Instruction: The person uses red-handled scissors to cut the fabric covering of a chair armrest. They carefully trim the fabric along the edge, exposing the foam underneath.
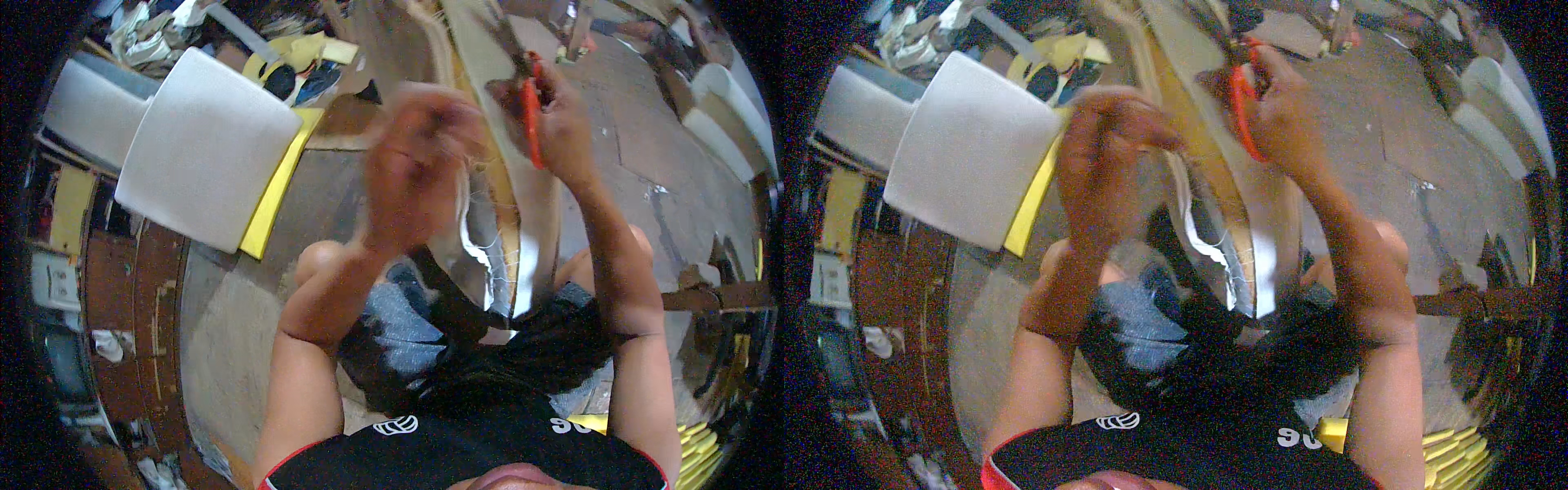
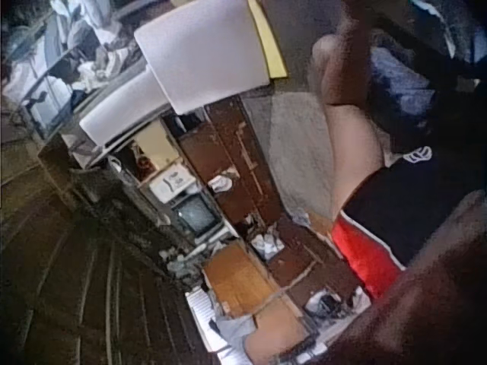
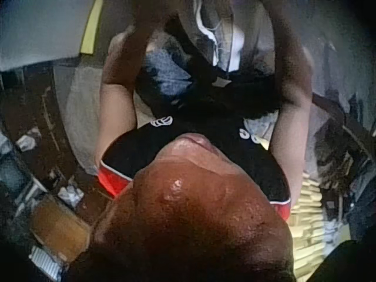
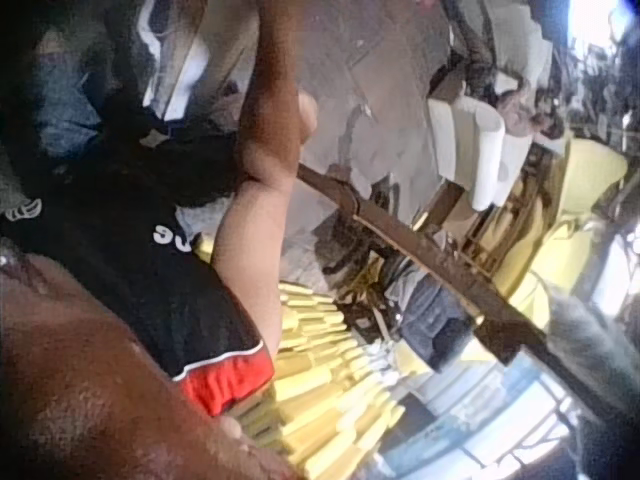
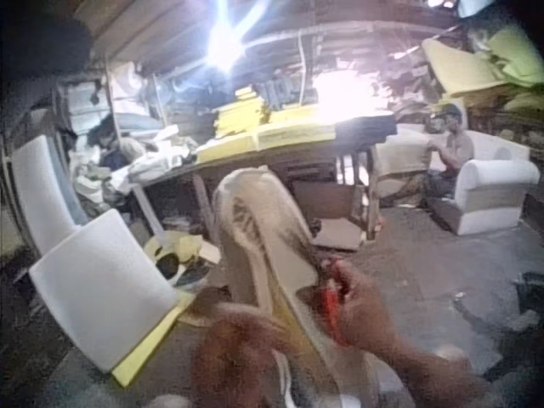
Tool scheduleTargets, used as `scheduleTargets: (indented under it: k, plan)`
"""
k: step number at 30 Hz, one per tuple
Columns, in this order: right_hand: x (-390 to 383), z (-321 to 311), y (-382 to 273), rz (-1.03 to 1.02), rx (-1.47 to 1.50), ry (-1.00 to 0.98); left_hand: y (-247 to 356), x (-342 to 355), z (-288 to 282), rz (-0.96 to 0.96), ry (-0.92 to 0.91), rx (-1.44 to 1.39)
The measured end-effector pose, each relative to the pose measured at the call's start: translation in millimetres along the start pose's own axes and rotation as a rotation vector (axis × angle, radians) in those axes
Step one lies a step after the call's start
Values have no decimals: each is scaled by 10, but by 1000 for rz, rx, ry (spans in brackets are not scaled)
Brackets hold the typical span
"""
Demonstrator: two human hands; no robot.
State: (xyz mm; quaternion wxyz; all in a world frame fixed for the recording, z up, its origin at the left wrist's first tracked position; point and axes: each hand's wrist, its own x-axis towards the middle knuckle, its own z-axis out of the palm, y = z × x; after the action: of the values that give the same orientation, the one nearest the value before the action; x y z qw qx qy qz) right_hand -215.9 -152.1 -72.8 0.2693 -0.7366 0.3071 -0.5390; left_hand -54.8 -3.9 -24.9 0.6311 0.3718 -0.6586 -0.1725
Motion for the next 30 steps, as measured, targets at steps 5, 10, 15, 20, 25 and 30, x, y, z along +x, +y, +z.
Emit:
scheduleTargets:
  k: [5, 10, 15, 20, 25, 30]
  plan:
    - [-80, -57, 212, 69, 107, -23, 646, -260, 841, -114, -478, -1117]
    - [-230, -228, -12, 71, 125, -89, 984, -253, 939, 17, -613, -1215]
    - [138, 34, -152, 47, 28, -50, 993, 94, 620, 11, -613, -1210]
    - [182, 36, -319, 95, 176, -56, 1118, 201, 555, -29, -616, -1260]
    - [264, 10, -165, 55, 88, -63, 1301, 255, 513, -116, -569, -1312]
    - [174, 72, -294, 78, 193, -27, 1195, 277, 455, 36, -507, -1085]
